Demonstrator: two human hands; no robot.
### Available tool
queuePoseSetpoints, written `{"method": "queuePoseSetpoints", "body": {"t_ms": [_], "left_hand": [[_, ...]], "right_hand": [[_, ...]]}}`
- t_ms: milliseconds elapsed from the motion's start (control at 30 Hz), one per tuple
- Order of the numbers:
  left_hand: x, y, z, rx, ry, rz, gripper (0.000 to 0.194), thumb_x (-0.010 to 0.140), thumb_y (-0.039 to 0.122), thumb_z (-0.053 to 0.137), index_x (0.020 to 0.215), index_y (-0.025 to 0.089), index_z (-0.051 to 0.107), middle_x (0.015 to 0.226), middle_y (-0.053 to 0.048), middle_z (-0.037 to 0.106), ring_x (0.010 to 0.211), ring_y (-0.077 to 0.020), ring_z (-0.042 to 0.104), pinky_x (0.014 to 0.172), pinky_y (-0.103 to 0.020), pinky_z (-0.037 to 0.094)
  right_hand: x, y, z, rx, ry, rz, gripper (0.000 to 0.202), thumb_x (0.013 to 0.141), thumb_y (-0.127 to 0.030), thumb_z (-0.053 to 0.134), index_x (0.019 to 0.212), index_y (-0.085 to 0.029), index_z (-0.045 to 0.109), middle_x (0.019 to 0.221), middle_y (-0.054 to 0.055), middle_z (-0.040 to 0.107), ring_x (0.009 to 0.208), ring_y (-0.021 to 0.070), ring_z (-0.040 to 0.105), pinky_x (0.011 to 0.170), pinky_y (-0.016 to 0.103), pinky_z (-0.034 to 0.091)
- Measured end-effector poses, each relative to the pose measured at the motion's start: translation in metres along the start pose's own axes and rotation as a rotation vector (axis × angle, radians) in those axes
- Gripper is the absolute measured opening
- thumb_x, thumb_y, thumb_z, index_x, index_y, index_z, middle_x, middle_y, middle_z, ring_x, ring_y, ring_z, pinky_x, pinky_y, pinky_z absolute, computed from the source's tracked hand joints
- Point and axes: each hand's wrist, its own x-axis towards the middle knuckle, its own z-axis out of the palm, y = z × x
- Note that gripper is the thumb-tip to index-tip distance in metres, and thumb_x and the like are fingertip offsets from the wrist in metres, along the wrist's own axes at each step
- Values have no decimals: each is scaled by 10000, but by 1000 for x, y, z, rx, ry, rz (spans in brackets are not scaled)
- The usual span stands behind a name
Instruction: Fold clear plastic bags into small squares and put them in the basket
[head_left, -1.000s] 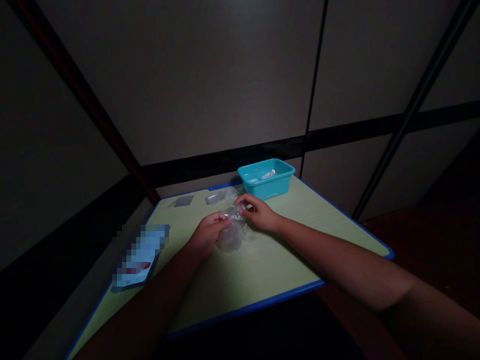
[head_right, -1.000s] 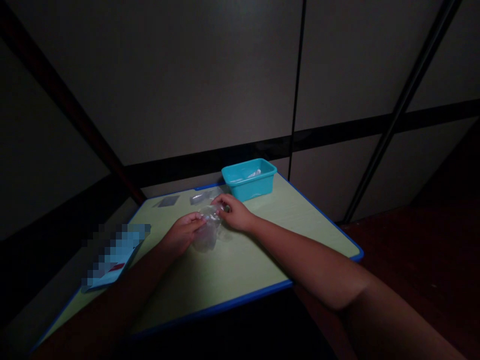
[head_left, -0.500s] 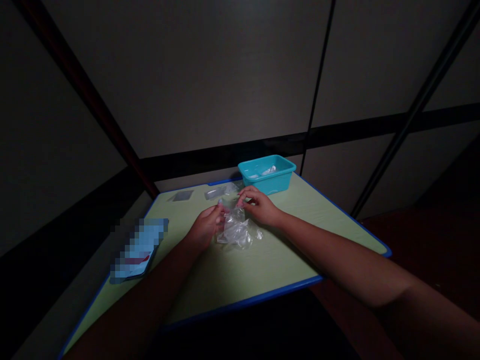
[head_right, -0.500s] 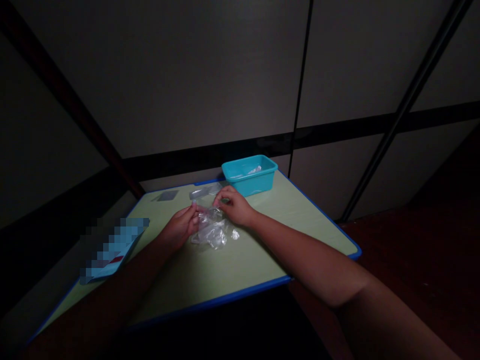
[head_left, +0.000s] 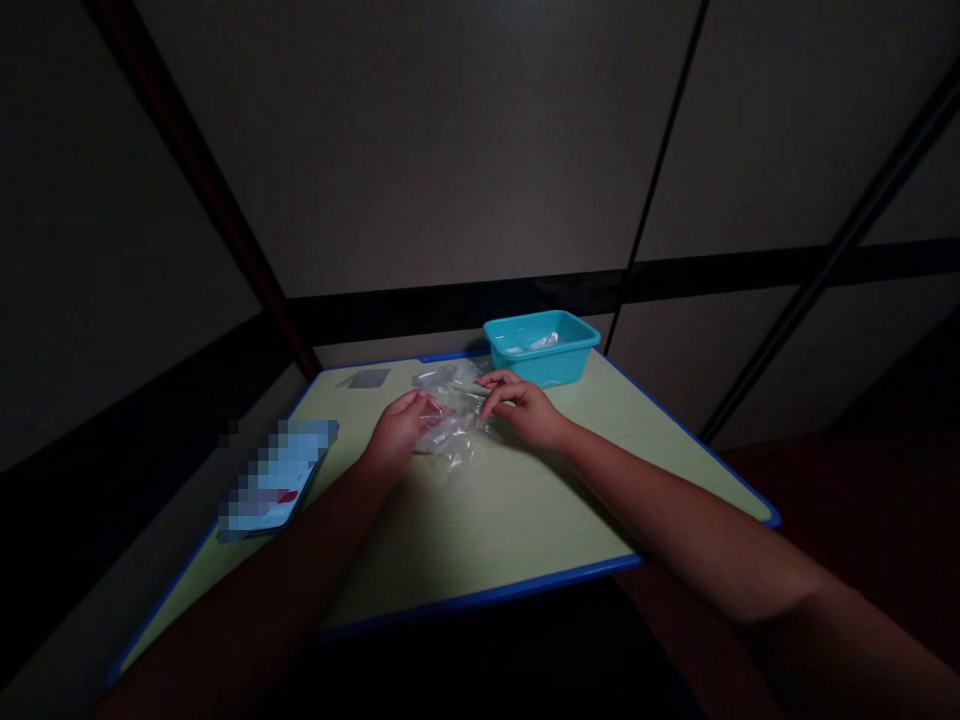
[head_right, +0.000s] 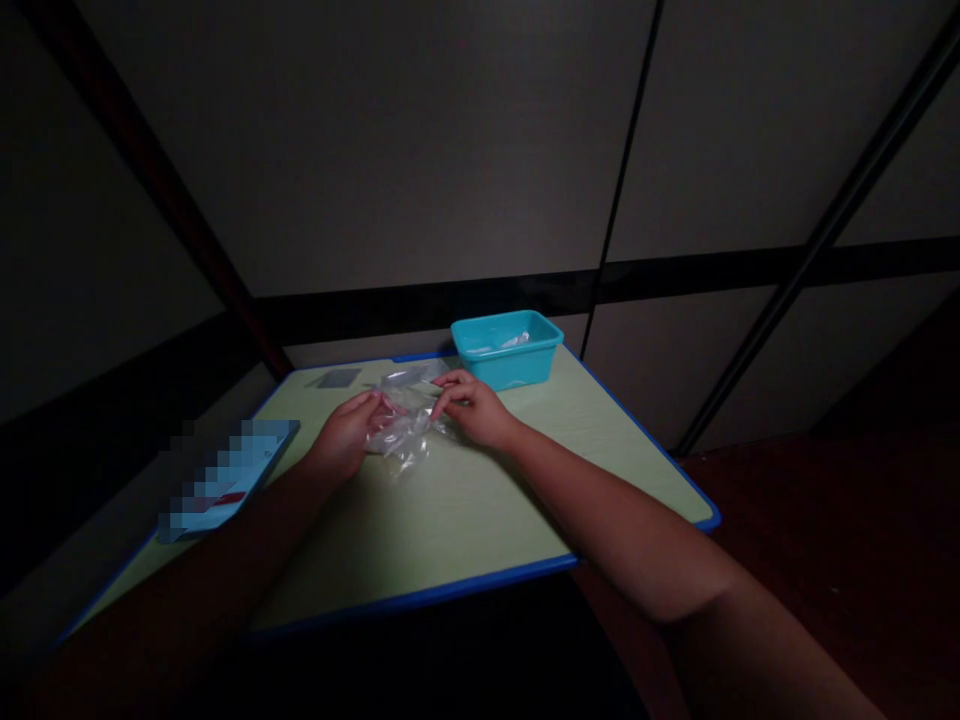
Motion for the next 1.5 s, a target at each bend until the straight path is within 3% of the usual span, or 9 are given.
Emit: {"method": "queuePoseSetpoints", "body": {"t_ms": [167, 267, 433, 600, 733, 1000, 1133, 1367, 1500], "left_hand": [[2, 2, -3, -46, -37, -65, 348, 661, 434, 677, 586, 164, 471, 517, 15, 553, 489, -119, 555, 478, -202, 385], [2, -3, -3, -34, -14, -5, 364, 666, 460, 679, 586, 170, 472, 473, 42, 495, 408, -88, 458, 430, -196, 326], [1, -4, -1, 131, 49, 162, 426, 751, 528, 583, 536, 181, 460, 444, 35, 463, 390, -78, 385, 414, -210, 277], [-3, -4, 3, 205, -34, 214, 368, 748, 501, 586, 606, 190, 451, 498, 49, 478, 442, -81, 421, 442, -201, 307], [-3, -7, 3, 286, -100, 201, 315, 661, 396, 673, 691, 200, 428, 571, 66, 498, 504, -93, 467, 479, -203, 352], [3, -9, -1, 336, -129, 164, 333, 574, 309, 678, 690, 208, 382, 627, 52, 542, 571, -113, 533, 535, -223, 400], [7, -15, -2, 267, -157, 141, 334, 578, 321, 687, 706, 207, 400, 613, 55, 549, 539, -123, 551, 534, -247, 432], [12, -8, -7, 201, 76, 202, 252, 677, 385, 647, 684, 171, 515, 620, 12, 607, 556, -117, 556, 553, -232, 435], [10, -2, -8, 83, 98, 119, 237, 690, 369, 648, 680, 167, 524, 570, 28, 563, 451, -89, 489, 440, -201, 378]], "right_hand": [[1, 6, 2, 115, 93, 124, 224, 697, -117, 516, 534, -193, 650, 800, 42, 637, 836, 170, 584, 855, 343, 408], [3, 8, 1, 186, 202, 274, 210, 661, -125, 490, 527, -188, 638, 657, 26, 638, 718, 158, 582, 784, 322, 428], [5, -2, -1, 318, 289, 424, 153, 710, -241, 542, 638, -161, 651, 637, 25, 626, 620, 134, 572, 622, 269, 446], [0, -8, 8, 411, 141, 444, 333, 652, -457, 703, 793, -174, 602, 629, -27, 584, 526, 105, 534, 484, 231, 426], [-3, -5, 12, 410, 2, 365, 385, 608, -481, 748, 675, -148, 567, 543, -25, 571, 466, 90, 511, 475, 227, 418], [1, -6, 4, 465, 122, 295, 364, 656, -474, 724, 670, -159, 543, 527, -39, 567, 465, 84, 515, 487, 215, 416], [1, -4, 3, 565, 100, 291, 351, 648, -449, 739, 739, -161, 560, 525, -58, 548, 435, 71, 477, 473, 217, 419], [0, -5, 2, 561, 33, 331, 377, 655, -465, 719, 830, -167, 567, 495, -91, 505, 380, 54, 406, 466, 231, 445], [2, 3, -1, 385, 87, 370, 368, 661, -492, 690, 765, -170, 546, 463, -89, 477, 362, 55, 379, 397, 201, 371]]}}
